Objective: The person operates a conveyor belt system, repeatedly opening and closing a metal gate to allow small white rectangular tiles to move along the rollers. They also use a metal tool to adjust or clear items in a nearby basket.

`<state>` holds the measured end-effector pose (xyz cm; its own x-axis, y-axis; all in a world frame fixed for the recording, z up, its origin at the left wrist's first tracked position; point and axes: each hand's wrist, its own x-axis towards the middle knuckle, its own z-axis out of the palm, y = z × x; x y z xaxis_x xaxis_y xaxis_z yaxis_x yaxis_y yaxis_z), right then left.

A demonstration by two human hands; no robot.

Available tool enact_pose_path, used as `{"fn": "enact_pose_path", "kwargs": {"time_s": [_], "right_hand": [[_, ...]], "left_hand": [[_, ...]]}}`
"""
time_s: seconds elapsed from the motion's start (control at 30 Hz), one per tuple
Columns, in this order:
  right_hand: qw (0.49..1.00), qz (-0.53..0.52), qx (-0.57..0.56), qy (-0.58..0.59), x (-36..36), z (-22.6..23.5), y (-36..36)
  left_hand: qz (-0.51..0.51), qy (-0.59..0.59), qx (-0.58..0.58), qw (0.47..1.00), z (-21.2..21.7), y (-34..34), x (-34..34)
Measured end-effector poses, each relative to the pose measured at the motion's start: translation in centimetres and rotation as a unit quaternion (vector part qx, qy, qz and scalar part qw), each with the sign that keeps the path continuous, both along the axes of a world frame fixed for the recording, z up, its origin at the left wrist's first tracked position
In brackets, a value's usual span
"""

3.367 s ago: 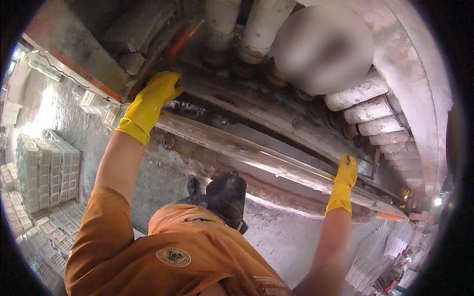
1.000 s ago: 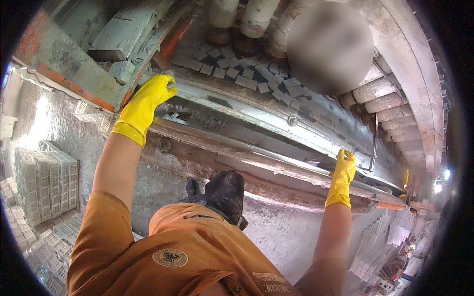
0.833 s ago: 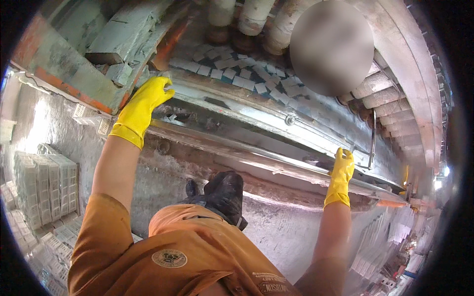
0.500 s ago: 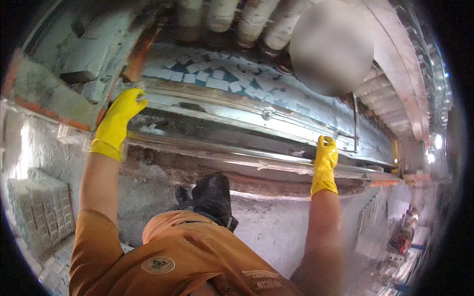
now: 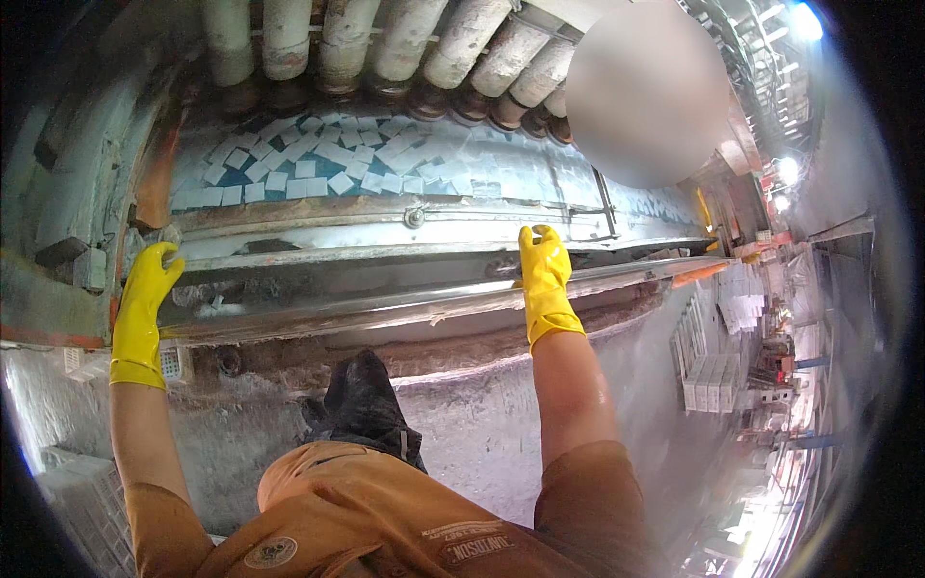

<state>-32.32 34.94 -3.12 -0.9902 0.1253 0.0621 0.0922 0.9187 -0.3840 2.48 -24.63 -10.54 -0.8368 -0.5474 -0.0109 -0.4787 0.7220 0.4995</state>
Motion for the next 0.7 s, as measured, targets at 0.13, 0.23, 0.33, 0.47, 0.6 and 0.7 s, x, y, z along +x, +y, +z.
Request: {"fn": "enact_pose_path", "kwargs": {"time_s": [0.13,0.23,0.33,0.47,0.6,0.7], "right_hand": [[1.0,0.008,0.004,0.003,0.3,0.3,-0.3],[1.0,0.008,-0.021,0.003,-0.7,-0.9,0.6],[0.998,0.037,0.038,0.014,-0.6,-0.2,-0.1],[0.999,0.031,0.019,-0.007,-0.1,0.4,-0.4],[0.998,0.038,0.048,0.01,0.3,1.2,-1.6],[0.999,0.037,0.006,0.005,-0.2,0.4,-0.8]], "left_hand": [[0.021,-0.017,0.012,1.0,1.8,1.5,-0.4],[0.017,-0.014,0.014,1.0,2.0,1.7,-0.5],[0.012,0.003,0.007,1.0,1.0,1.1,0.0],[0.03,0.01,-0.006,0.999,2.0,1.3,0.2],[0.033,0.019,-0.022,0.999,2.1,0.2,1.1],[0.029,0.003,-0.022,0.999,3.1,0.2,0.7]]}}
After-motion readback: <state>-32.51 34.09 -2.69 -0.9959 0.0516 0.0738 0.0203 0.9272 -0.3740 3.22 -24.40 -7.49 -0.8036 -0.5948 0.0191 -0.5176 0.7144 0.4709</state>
